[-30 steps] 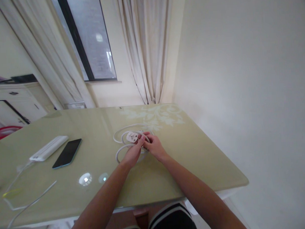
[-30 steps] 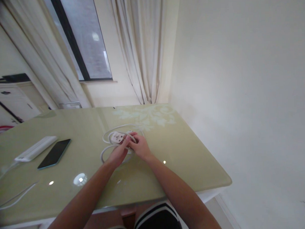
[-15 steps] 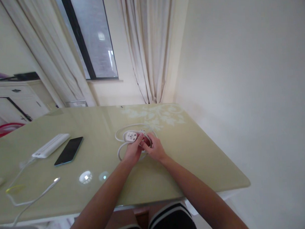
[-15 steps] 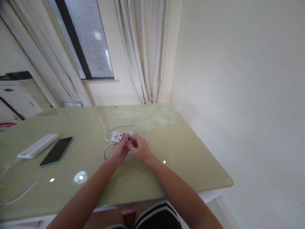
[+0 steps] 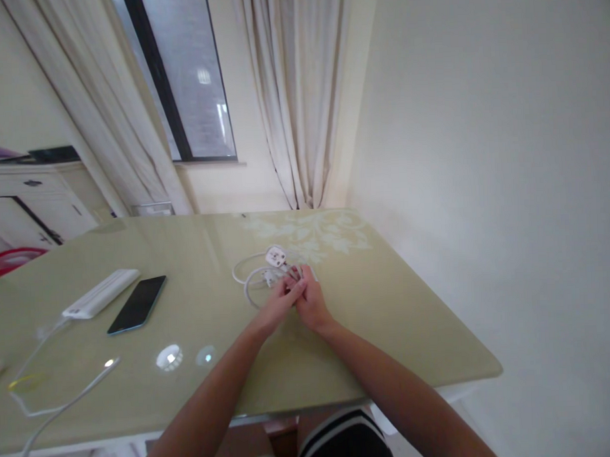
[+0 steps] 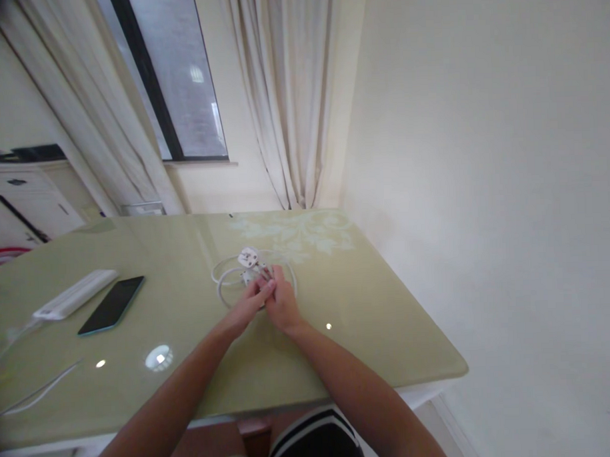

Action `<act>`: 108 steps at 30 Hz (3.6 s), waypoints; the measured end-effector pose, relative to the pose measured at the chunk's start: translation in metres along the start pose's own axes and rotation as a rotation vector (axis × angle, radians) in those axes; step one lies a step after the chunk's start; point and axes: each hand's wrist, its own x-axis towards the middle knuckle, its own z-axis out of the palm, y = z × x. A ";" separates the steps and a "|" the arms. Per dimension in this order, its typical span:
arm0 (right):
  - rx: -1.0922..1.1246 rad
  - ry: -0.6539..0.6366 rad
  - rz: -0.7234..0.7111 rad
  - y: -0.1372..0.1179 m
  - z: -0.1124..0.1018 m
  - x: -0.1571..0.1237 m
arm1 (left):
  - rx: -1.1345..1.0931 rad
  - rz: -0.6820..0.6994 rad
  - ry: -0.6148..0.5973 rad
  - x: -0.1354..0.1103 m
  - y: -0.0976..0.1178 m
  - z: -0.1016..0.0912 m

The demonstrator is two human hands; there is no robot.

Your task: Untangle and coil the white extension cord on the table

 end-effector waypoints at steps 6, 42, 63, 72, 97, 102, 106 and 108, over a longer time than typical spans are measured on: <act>-0.048 0.149 0.064 -0.006 -0.001 -0.004 | 0.163 0.214 0.097 -0.004 -0.001 0.015; -0.051 0.016 0.023 0.004 -0.017 0.016 | -0.035 -0.071 0.101 0.006 -0.005 -0.012; 0.475 0.047 0.158 -0.011 -0.024 0.019 | -0.098 0.113 0.147 0.003 0.009 -0.008; 0.507 0.114 0.197 -0.012 -0.011 0.012 | -0.048 0.088 0.074 -0.004 0.001 -0.006; -0.283 -0.153 -0.564 -0.019 -0.014 0.003 | -0.807 0.185 0.012 0.000 0.114 -0.025; -0.543 0.002 -0.533 0.004 -0.034 0.015 | -0.683 -0.064 -0.214 -0.016 0.152 -0.074; -0.811 0.092 -0.223 0.018 -0.059 0.031 | -0.303 -0.352 -0.414 -0.039 0.166 -0.121; -0.853 0.119 -0.037 0.020 -0.063 0.035 | -0.146 -0.446 -0.460 -0.051 0.164 -0.136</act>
